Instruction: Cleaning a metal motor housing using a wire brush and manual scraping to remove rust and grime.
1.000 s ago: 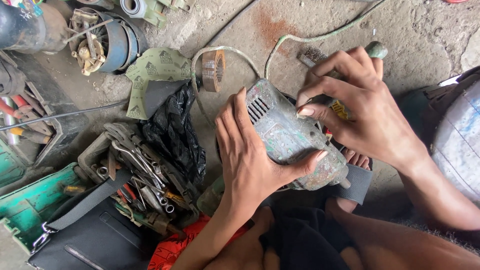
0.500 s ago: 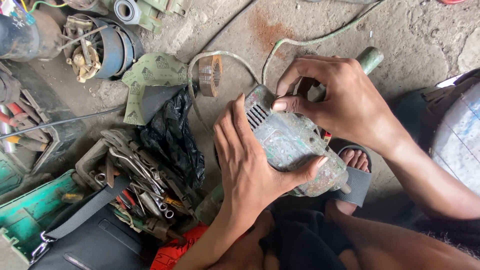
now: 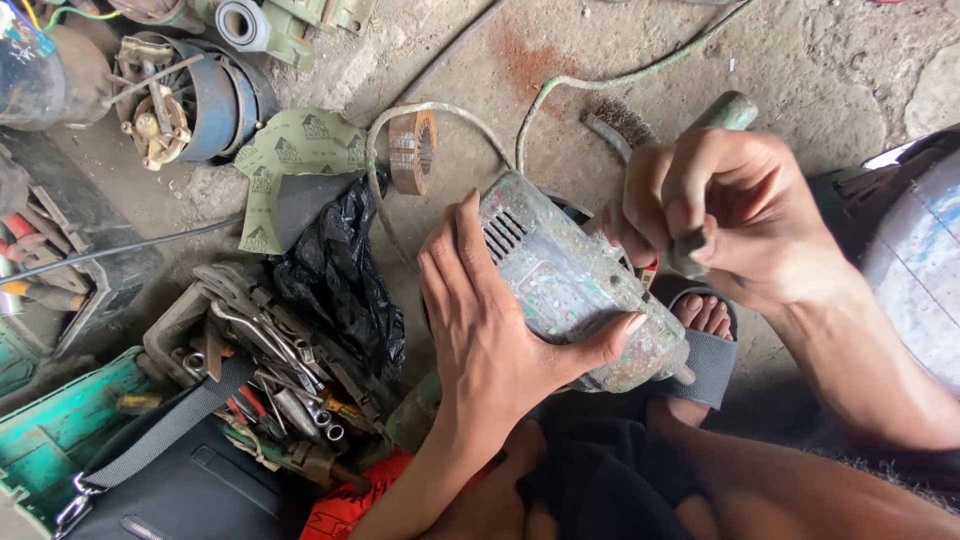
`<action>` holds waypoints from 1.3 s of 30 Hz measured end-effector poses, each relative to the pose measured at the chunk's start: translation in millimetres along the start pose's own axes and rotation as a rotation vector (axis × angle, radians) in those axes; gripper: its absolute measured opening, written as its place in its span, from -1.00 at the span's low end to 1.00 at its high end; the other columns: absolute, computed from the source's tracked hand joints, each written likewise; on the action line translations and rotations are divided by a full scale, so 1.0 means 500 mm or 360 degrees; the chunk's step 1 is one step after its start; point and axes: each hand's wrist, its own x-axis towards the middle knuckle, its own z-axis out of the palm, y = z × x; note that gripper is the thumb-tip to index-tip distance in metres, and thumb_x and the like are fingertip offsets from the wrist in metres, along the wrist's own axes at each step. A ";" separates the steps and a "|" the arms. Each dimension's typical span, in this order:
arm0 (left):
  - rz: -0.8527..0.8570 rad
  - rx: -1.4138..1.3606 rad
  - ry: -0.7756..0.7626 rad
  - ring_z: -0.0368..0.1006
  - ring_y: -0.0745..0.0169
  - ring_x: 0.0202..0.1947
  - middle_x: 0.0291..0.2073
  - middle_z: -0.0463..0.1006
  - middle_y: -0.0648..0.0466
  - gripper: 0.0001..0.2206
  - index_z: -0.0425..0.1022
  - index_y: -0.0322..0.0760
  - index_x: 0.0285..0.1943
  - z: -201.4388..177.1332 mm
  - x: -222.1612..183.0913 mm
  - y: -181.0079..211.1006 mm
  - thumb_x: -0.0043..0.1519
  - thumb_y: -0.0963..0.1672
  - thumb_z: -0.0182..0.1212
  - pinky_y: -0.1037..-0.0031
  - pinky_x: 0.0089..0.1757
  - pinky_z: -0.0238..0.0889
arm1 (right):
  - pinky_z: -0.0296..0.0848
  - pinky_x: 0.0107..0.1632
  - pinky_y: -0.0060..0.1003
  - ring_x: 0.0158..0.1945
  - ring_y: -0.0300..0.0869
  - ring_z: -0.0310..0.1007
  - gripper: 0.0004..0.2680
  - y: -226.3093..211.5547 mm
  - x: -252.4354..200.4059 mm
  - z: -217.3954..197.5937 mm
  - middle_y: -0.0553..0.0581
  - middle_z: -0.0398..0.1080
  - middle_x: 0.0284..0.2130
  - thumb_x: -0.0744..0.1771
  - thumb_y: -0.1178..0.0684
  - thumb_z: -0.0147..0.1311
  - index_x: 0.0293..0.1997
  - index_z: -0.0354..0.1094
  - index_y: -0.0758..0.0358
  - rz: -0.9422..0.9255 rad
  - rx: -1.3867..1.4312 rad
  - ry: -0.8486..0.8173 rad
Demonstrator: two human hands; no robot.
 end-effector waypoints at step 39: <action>-0.0043 0.0015 0.0010 0.37 -0.63 0.29 0.37 0.33 -0.58 0.27 0.05 -0.78 0.64 0.013 -0.005 0.002 0.12 0.38 0.32 -0.31 0.33 0.26 | 0.24 0.24 -0.07 -0.23 -0.19 0.59 -0.82 -0.031 0.041 0.014 -0.08 0.64 -0.19 0.33 0.06 0.52 -0.07 0.60 0.18 0.0203 -0.1852 -0.0240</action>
